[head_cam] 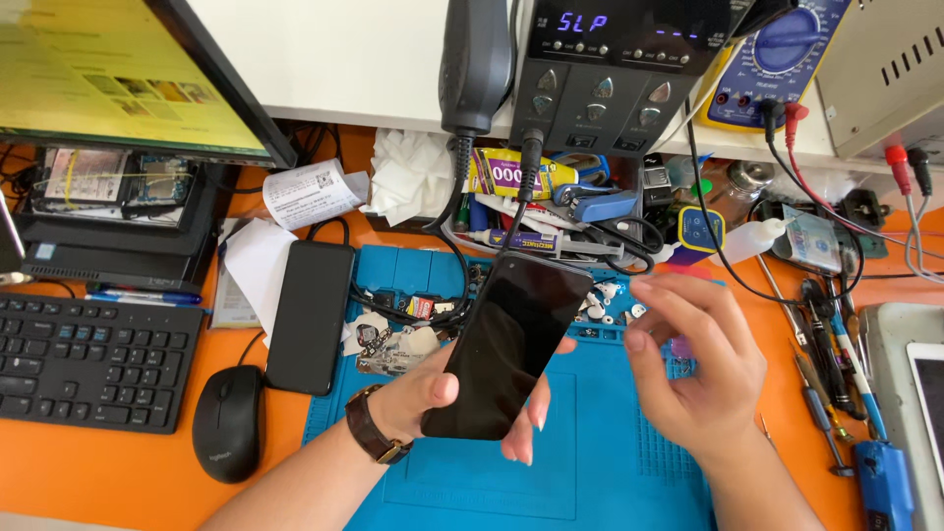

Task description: The person uses a screwdriver and tweezers to remove screws and small components from the back of a disassembled smartphone. They then pick up the phone, inspect the internal components, and attempt to align the back cover with the device body.

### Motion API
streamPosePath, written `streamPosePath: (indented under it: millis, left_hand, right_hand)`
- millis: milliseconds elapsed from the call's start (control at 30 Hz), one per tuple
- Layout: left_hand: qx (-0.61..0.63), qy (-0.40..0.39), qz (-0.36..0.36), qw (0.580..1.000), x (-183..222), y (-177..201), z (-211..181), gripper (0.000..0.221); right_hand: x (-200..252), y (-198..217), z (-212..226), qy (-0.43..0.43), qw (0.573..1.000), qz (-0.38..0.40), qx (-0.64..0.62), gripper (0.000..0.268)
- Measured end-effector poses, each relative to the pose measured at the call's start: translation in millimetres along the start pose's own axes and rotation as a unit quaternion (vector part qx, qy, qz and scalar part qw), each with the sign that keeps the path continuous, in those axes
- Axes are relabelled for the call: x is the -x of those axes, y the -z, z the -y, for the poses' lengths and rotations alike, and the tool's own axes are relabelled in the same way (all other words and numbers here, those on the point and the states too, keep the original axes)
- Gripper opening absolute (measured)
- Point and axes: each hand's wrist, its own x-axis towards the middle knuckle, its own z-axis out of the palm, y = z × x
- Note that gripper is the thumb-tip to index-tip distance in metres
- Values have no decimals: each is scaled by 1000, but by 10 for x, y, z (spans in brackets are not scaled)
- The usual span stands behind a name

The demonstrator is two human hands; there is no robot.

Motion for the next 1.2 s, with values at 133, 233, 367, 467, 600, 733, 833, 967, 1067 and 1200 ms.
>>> streamPosePath:
  millis: [133, 233, 367, 467, 600, 733, 833, 967, 1067, 1200]
  left_hand:
    - [-16, 59, -8, 998, -1, 11, -142, 117]
    - [-123, 101, -12, 987, 28, -73, -185, 96]
    - [-291, 121, -61, 947, 116, -274, -203, 95]
    - [-282, 102, -190, 935, 258, -581, -375, 103]
    - [-123, -78, -204, 968, 588, -685, -60, 115]
    - [-176, -233, -290, 911, 619, -813, 605, 93]
    - [-281, -301, -346, 843, 610, -740, 801, 71]
    - [-391, -330, -346, 787, 690, -806, 888, 52]
    - [-461, -293, -381, 747, 615, -926, 889, 63]
    - [-535, -273, -395, 695, 443, -1034, 774, 109]
  right_hand:
    - [26, 37, -82, 8, 997, 47, -55, 50]
    - [71, 187, -27, 44, 994, 99, -24, 69]
    - [-7, 344, 255, 166, 975, 111, 101, 38]
    - [204, 587, 391, 173, 965, 118, 156, 14]
    - [693, 396, 740, 199, 964, 57, 166, 18]
    - [1270, -24, 972, 194, 964, 26, 179, 15]
    - [1504, -275, 1132, 149, 969, 47, 194, 20]
    - [1633, -357, 1408, 84, 978, 59, 183, 22]
    - [1606, -333, 1479, 112, 977, 37, 176, 7]
    - [1554, -249, 1462, 95, 982, 43, 156, 7]
